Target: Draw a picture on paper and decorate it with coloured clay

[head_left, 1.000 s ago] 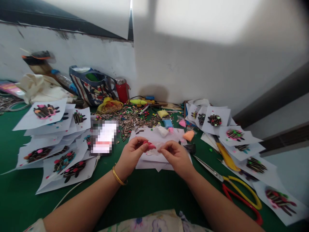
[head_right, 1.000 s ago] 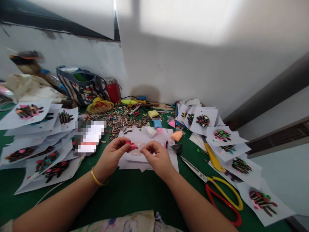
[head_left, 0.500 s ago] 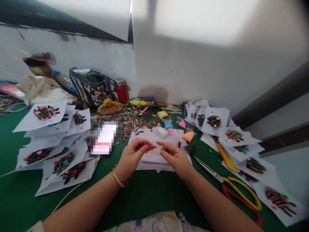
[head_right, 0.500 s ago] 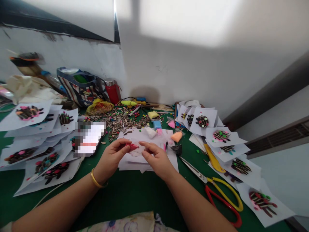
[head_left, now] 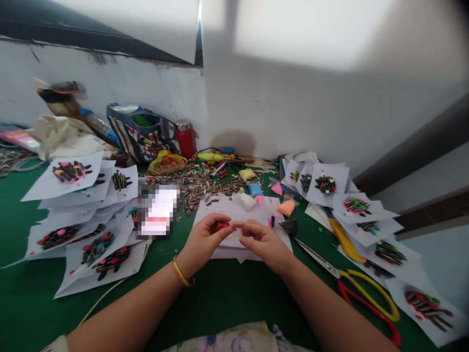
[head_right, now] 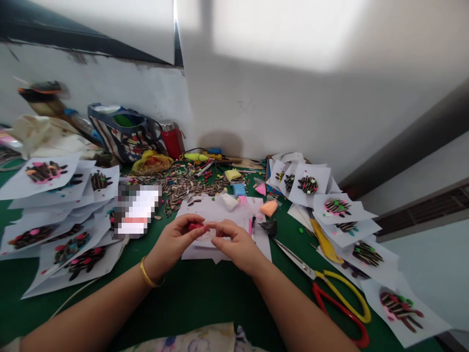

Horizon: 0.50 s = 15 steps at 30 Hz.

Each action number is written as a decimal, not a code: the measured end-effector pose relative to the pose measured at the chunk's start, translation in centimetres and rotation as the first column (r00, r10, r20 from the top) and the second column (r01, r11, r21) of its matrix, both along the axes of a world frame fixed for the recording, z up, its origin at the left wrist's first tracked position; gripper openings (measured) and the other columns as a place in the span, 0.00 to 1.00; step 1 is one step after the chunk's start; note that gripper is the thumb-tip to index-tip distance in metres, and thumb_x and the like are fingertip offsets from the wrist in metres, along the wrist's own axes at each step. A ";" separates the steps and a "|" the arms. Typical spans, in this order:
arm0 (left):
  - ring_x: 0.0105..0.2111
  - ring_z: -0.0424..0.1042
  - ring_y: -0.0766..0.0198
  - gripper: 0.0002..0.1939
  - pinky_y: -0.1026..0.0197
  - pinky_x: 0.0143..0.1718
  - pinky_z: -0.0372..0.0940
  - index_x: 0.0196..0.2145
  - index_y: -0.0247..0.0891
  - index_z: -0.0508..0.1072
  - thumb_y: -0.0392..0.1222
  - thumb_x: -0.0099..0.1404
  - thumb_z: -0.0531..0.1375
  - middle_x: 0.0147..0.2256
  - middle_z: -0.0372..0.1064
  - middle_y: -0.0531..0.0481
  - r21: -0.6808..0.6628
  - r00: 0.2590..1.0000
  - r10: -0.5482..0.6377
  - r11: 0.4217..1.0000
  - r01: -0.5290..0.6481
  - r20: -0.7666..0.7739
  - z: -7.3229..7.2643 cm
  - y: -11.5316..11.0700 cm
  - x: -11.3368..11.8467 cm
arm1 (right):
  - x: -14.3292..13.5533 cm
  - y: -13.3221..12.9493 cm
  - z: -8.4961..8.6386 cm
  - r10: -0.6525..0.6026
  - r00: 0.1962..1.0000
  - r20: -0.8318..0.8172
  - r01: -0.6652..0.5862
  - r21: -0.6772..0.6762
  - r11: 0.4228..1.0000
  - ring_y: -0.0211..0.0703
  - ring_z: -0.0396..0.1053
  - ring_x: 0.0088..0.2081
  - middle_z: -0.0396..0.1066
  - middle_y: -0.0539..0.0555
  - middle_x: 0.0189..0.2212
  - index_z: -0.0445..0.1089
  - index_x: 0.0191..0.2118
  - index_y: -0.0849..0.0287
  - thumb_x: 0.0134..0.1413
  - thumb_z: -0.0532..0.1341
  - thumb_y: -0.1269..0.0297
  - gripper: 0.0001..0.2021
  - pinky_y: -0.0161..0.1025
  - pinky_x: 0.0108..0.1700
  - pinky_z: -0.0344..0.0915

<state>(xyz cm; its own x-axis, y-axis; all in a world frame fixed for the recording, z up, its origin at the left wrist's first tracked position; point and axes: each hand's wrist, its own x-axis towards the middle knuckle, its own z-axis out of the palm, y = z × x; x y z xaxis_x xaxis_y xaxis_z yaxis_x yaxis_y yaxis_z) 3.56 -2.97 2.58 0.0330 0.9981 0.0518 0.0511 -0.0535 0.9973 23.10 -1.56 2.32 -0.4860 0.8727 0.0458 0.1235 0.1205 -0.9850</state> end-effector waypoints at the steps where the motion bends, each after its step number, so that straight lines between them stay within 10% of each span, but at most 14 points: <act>1: 0.35 0.73 0.62 0.15 0.58 0.40 0.70 0.39 0.38 0.74 0.47 0.56 0.67 0.35 0.74 0.49 0.006 1.000 0.015 1.000 -0.015 -0.026 0.0 0.0 0.0 | 0.0 0.0 0.0 0.010 1.000 0.016 -0.011 0.014 1.000 0.41 0.63 0.39 0.62 0.50 0.34 0.73 0.52 0.50 0.56 0.62 0.61 0.17 0.40 0.47 0.60; 15: 0.35 0.75 0.60 0.13 0.57 0.39 0.69 0.35 0.36 0.71 0.49 0.62 0.63 0.33 0.75 0.47 -0.031 0.995 -0.011 0.999 0.015 0.103 0.5 -0.1 0.2 | 0.2 0.1 -0.1 -0.136 0.991 0.001 0.136 -0.033 0.990 0.42 0.64 0.39 0.66 0.50 0.34 0.73 0.51 0.52 0.56 0.61 0.59 0.17 0.42 0.48 0.61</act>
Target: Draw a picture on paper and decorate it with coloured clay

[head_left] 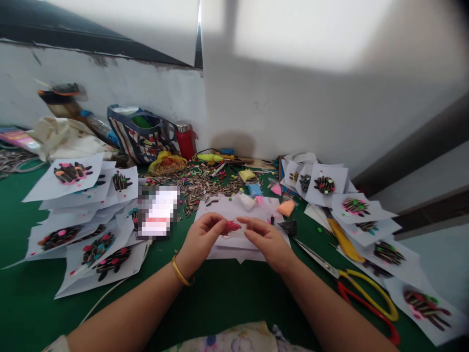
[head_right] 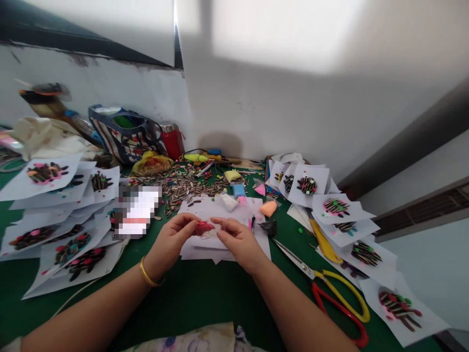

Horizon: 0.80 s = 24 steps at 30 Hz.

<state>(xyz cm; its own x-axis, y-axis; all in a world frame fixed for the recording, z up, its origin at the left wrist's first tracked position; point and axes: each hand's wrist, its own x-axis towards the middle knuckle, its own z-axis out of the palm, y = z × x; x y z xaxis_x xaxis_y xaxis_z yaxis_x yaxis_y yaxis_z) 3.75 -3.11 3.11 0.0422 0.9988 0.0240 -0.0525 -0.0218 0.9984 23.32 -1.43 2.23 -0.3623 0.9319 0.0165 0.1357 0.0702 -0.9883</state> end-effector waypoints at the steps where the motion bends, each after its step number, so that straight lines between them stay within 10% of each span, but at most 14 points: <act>1: 0.35 0.75 0.60 0.13 0.58 0.39 0.69 0.34 0.35 0.72 0.49 0.63 0.62 0.33 0.76 0.47 0.004 1.000 0.018 1.000 -0.018 -0.021 0.1 0.0 -0.1 | 0.1 0.0 0.0 -0.003 1.000 0.012 0.003 0.012 1.000 0.42 0.64 0.39 0.66 0.50 0.34 0.73 0.51 0.52 0.57 0.61 0.59 0.17 0.42 0.48 0.61; 8: 0.36 0.75 0.59 0.10 0.58 0.41 0.69 0.34 0.36 0.75 0.47 0.62 0.63 0.34 0.76 0.46 0.139 0.973 0.104 0.987 -0.076 -0.206 -0.3 0.3 -0.7 | 0.1 0.0 -0.1 0.026 0.998 0.059 -0.032 0.099 0.995 0.42 0.66 0.39 0.66 0.50 0.33 0.73 0.52 0.52 0.58 0.61 0.60 0.17 0.43 0.50 0.61; 16: 0.35 0.75 0.62 0.10 0.60 0.39 0.69 0.33 0.36 0.73 0.47 0.64 0.62 0.36 0.74 0.46 0.168 0.994 0.109 0.980 -0.106 -0.011 -0.2 0.0 -0.3 | -0.2 -0.1 -0.2 0.011 1.000 -0.012 -0.011 -0.011 1.000 0.48 0.67 0.50 0.73 0.54 0.45 0.74 0.51 0.52 0.57 0.61 0.56 0.17 0.45 0.55 0.59; 24: 0.38 0.76 0.60 0.12 0.57 0.43 0.70 0.40 0.36 0.72 0.47 0.63 0.63 0.37 0.76 0.46 0.061 0.994 -0.017 0.998 0.010 0.104 -0.9 0.1 -0.2 | -0.3 -0.1 -0.2 -0.047 0.995 -0.089 0.040 -0.082 0.996 0.39 0.65 0.33 0.73 0.53 0.39 0.76 0.49 0.52 0.56 0.61 0.58 0.16 0.39 0.39 0.64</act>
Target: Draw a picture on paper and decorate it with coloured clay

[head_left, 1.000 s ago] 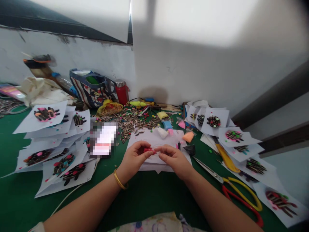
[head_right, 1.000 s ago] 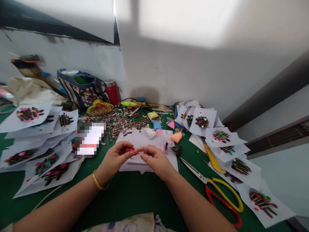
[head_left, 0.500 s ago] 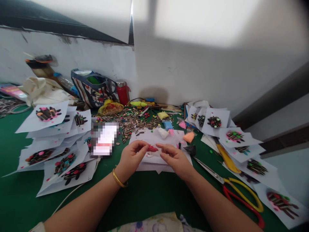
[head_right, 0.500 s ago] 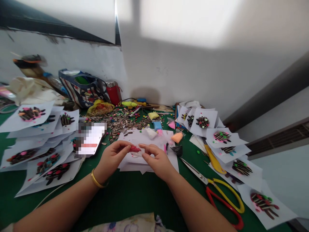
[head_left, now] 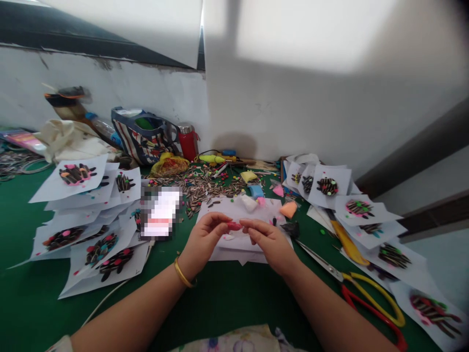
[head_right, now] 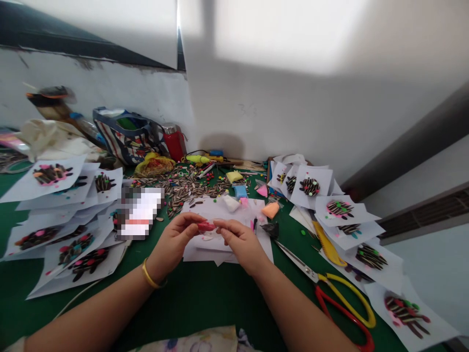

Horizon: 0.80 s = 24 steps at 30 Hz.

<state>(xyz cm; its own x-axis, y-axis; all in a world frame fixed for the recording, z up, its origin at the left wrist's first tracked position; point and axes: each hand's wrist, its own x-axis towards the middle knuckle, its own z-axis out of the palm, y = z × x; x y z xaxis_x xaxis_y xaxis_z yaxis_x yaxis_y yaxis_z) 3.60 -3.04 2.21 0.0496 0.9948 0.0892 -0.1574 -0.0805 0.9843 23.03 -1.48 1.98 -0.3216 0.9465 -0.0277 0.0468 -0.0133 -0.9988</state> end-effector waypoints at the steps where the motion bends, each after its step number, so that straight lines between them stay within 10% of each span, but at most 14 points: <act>1: 0.40 0.76 0.59 0.13 0.56 0.44 0.70 0.40 0.36 0.72 0.45 0.61 0.65 0.38 0.76 0.46 0.000 1.000 -0.029 1.000 0.029 -0.001 0.0 0.0 0.1 | 0.0 0.0 -0.1 -0.001 1.000 -0.008 0.001 0.002 1.000 0.38 0.64 0.31 0.72 0.53 0.38 0.76 0.48 0.53 0.56 0.61 0.58 0.15 0.39 0.37 0.64; 16: 0.39 0.76 0.60 0.07 0.58 0.45 0.70 0.36 0.36 0.76 0.40 0.60 0.64 0.37 0.78 0.48 0.026 0.991 -0.049 0.998 0.053 -0.123 0.4 -0.1 0.2 | -0.6 -0.7 -0.2 0.067 0.965 -0.254 -0.103 -0.129 0.986 0.34 0.52 0.26 0.56 0.46 0.23 0.73 0.52 0.53 0.52 0.58 0.69 0.21 0.36 0.31 0.49; 24: 0.39 0.76 0.59 0.09 0.57 0.44 0.70 0.36 0.36 0.74 0.42 0.59 0.65 0.36 0.77 0.47 0.024 0.984 0.004 1.000 0.000 -0.179 -0.1 0.1 0.2 | -0.7 -0.6 -0.7 0.072 0.896 -0.438 -0.177 -0.204 0.963 0.36 0.58 0.31 0.64 0.48 0.30 0.74 0.50 0.51 0.50 0.67 0.62 0.19 0.37 0.37 0.56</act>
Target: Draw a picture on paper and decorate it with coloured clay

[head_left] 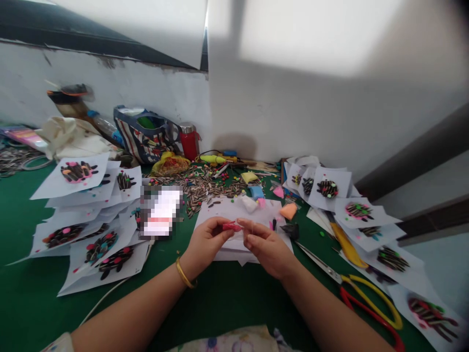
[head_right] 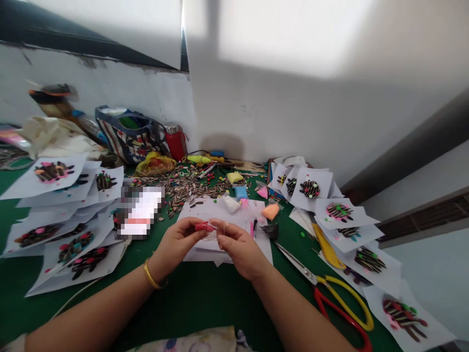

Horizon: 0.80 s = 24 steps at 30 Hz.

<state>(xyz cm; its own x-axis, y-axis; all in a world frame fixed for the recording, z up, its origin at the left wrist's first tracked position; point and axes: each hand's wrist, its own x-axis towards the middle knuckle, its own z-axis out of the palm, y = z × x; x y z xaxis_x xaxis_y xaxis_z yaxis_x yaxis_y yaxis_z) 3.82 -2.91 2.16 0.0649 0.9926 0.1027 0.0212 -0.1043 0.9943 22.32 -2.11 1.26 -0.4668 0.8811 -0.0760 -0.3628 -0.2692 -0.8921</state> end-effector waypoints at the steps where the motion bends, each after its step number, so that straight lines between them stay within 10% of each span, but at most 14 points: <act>1: 0.39 0.76 0.59 0.10 0.57 0.43 0.70 0.37 0.36 0.74 0.42 0.59 0.66 0.37 0.76 0.47 0.010 1.000 0.005 1.000 -0.005 -0.001 -0.1 0.0 0.0 | 0.1 0.1 -0.2 -0.012 0.999 0.041 0.011 0.019 1.000 0.37 0.59 0.33 0.66 0.49 0.31 0.75 0.49 0.51 0.49 0.68 0.62 0.18 0.37 0.39 0.57; 10: 0.34 0.74 0.62 0.06 0.61 0.37 0.69 0.36 0.39 0.76 0.41 0.60 0.64 0.34 0.75 0.49 0.147 0.974 0.015 0.989 0.020 -0.228 -0.4 -0.5 0.2 | -0.2 0.0 0.2 -0.051 0.997 0.059 0.055 -0.060 0.997 0.41 0.67 0.38 0.75 0.54 0.40 0.79 0.38 0.55 0.47 0.70 0.60 0.11 0.39 0.42 0.62; 16: 0.35 0.75 0.61 0.06 0.60 0.39 0.70 0.36 0.39 0.77 0.41 0.60 0.64 0.34 0.76 0.48 0.141 0.979 0.022 0.990 0.008 -0.205 0.0 -0.6 0.1 | -0.4 -0.3 0.0 -0.023 0.995 -0.093 0.010 -0.141 0.990 0.34 0.58 0.28 0.72 0.52 0.34 0.79 0.41 0.53 0.50 0.68 0.57 0.12 0.36 0.35 0.59; 24: 0.38 0.78 0.57 0.15 0.55 0.42 0.73 0.46 0.37 0.74 0.44 0.62 0.63 0.38 0.78 0.46 0.054 0.998 0.008 0.999 -0.004 -0.058 -0.1 -0.7 0.1 | 0.3 0.2 -0.2 -0.004 0.994 0.112 -0.001 0.041 0.999 0.37 0.58 0.32 0.68 0.50 0.32 0.77 0.46 0.52 0.48 0.70 0.60 0.17 0.37 0.38 0.55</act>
